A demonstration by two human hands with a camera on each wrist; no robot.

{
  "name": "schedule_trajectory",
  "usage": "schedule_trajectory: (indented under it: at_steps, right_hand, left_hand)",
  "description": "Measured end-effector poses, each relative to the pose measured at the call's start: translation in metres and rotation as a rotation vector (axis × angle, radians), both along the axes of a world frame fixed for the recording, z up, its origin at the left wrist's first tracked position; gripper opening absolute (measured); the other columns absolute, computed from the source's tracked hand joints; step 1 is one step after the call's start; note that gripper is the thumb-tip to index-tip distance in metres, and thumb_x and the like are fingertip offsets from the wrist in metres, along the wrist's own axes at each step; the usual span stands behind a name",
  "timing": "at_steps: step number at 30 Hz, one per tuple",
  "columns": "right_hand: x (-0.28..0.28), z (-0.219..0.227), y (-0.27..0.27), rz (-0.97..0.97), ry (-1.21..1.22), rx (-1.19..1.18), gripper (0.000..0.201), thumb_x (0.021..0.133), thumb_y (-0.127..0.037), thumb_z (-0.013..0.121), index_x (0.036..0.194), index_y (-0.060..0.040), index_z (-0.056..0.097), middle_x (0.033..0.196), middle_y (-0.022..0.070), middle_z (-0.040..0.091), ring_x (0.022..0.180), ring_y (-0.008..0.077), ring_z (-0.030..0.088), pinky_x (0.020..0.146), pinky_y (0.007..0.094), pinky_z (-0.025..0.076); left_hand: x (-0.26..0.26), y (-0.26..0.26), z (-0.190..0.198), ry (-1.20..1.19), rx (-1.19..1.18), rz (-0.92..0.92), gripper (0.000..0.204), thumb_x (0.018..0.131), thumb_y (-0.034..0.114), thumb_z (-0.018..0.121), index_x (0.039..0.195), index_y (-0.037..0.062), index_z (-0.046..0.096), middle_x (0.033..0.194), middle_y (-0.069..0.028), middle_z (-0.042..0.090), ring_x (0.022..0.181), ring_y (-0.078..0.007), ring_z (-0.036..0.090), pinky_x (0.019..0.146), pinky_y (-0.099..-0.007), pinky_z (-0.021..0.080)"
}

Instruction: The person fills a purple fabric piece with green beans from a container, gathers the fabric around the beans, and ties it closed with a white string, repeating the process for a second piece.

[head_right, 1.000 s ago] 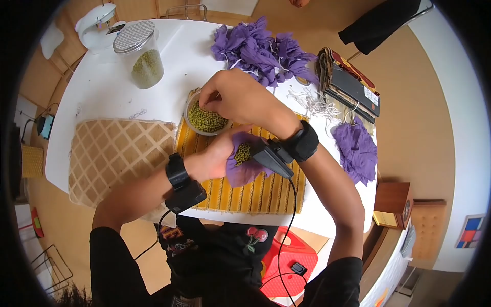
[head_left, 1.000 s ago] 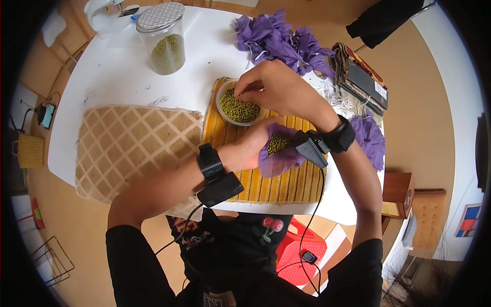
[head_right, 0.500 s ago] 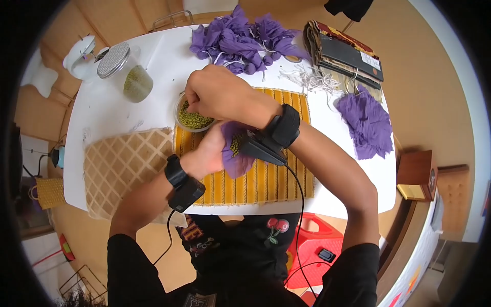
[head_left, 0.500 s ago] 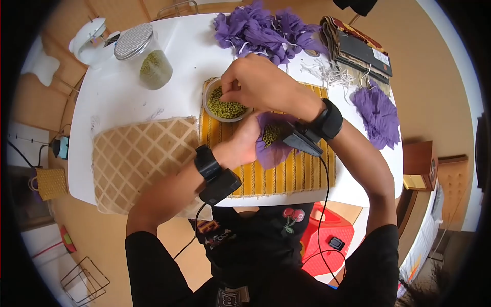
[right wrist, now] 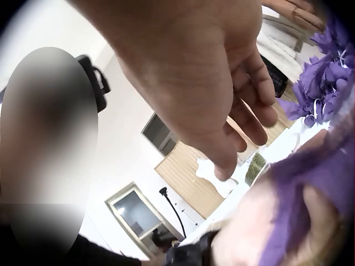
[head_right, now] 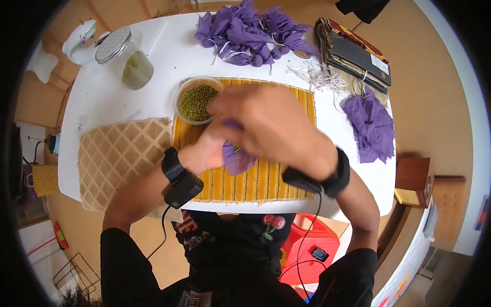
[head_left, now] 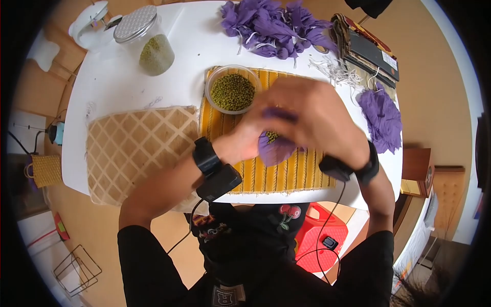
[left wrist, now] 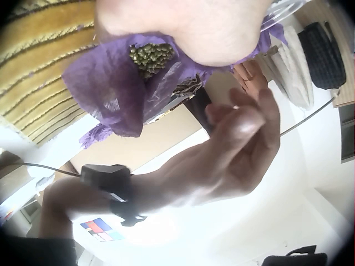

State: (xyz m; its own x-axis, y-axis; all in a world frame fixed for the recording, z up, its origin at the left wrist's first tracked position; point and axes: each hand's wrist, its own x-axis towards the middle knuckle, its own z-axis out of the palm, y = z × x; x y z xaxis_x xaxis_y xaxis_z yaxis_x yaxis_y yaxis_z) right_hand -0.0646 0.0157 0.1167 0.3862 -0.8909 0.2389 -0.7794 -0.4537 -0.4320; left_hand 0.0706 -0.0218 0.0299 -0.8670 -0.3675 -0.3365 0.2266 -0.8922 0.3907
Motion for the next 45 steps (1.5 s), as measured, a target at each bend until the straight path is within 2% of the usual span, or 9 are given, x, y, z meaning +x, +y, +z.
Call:
schedule_trajectory:
  at_steps: [1,3,5,7,9,19,32,36,45]
  right_hand:
    - [0.003,0.000,0.012,0.069,0.121,-0.069,0.033,0.067,-0.017,0.079,0.095,-0.0061,0.066,0.089,0.0080,0.065,0.084,0.0272,0.066,0.071,0.0357,0.053]
    - [0.014,-0.009,0.030,0.091,0.183,-0.062,0.036,0.064,-0.020,0.079,0.093,-0.0070,0.064,0.088,0.0077,0.062,0.086,0.0276,0.064,0.071,0.0370,0.053]
    - [0.018,-0.023,0.035,0.098,0.240,-0.064,0.039,0.060,-0.022,0.079,0.091,-0.0080,0.061,0.086,0.0074,0.058,0.087,0.0280,0.063,0.072,0.0383,0.052]
    - [0.018,-0.038,0.034,0.078,0.273,-0.185,0.034,0.062,-0.020,0.077,0.087,-0.0075,0.058,0.086,0.0078,0.055,0.085,0.0265,0.062,0.071,0.0376,0.051]
    - [0.011,-0.043,0.031,0.086,0.281,-0.194,0.034,0.064,-0.019,0.076,0.090,-0.0074,0.058,0.085,0.0078,0.055,0.085,0.0268,0.062,0.069,0.0380,0.051]
    - [0.004,-0.038,0.028,-0.181,0.105,0.090,0.035,0.075,-0.008,0.068,0.108,-0.0041,0.056,0.085,0.0113,0.063,0.083,0.0319,0.064,0.063,0.0423,0.051]
    - [-0.013,-0.046,0.028,-0.192,-0.067,-0.068,0.013,0.070,-0.004,0.072,0.083,-0.0037,0.067,0.082,0.0101,0.061,0.070,0.0301,0.061,0.061,0.0363,0.050]
    - [-0.024,-0.048,0.031,-0.264,-0.183,-0.052,0.012,0.070,-0.005,0.070,0.081,-0.0049,0.065,0.084,0.0096,0.061,0.077,0.0306,0.062,0.065,0.0383,0.050]
    - [-0.043,-0.059,0.034,-0.303,-0.350,-0.046,0.013,0.073,-0.002,0.071,0.086,-0.0015,0.067,0.103,0.0133,0.064,0.093,0.0305,0.063,0.076,0.0346,0.052]
  left_hand:
    - [0.006,0.004,0.010,-0.093,-0.048,0.076,0.031,0.096,0.029,0.052,0.115,0.0050,0.054,0.106,-0.0103,0.061,0.097,-0.0203,0.062,0.084,-0.0355,0.054]
    - [-0.009,-0.013,-0.037,-0.052,-0.026,0.033,0.030,0.097,0.034,0.051,0.111,0.0075,0.057,0.103,-0.0071,0.062,0.098,-0.0194,0.062,0.082,-0.0354,0.054]
    - [-0.009,-0.022,-0.045,0.190,0.272,-0.202,0.036,0.100,0.038,0.047,0.114,0.0068,0.057,0.106,-0.0082,0.064,0.099,-0.0204,0.063,0.088,-0.0353,0.052]
    - [-0.008,-0.020,-0.040,0.128,0.213,-0.176,0.035,0.100,0.039,0.048,0.109,0.0077,0.059,0.101,-0.0069,0.064,0.096,-0.0173,0.063,0.085,-0.0334,0.051]
    - [-0.005,-0.025,-0.050,0.374,0.226,-0.263,0.035,0.100,0.041,0.048,0.106,0.0087,0.059,0.100,-0.0057,0.064,0.093,-0.0163,0.063,0.083,-0.0337,0.052]
    - [-0.012,-0.014,-0.034,0.035,0.137,-0.037,0.040,0.099,0.049,0.045,0.098,0.0114,0.058,0.093,-0.0042,0.061,0.085,-0.0176,0.062,0.066,-0.0319,0.053]
    - [-0.014,-0.014,-0.033,0.082,0.084,-0.073,0.051,0.100,0.052,0.038,0.106,0.0050,0.055,0.097,-0.0089,0.062,0.087,-0.0211,0.066,0.072,-0.0393,0.059]
    - [-0.013,-0.017,-0.034,0.260,0.004,-0.194,0.056,0.099,0.054,0.038,0.116,0.0038,0.053,0.106,-0.0118,0.063,0.094,-0.0220,0.066,0.075,-0.0387,0.059]
    - [-0.013,-0.014,-0.020,0.156,-0.153,-0.149,0.049,0.098,0.044,0.047,0.126,0.0037,0.048,0.113,-0.0114,0.062,0.101,-0.0212,0.064,0.078,-0.0355,0.056]
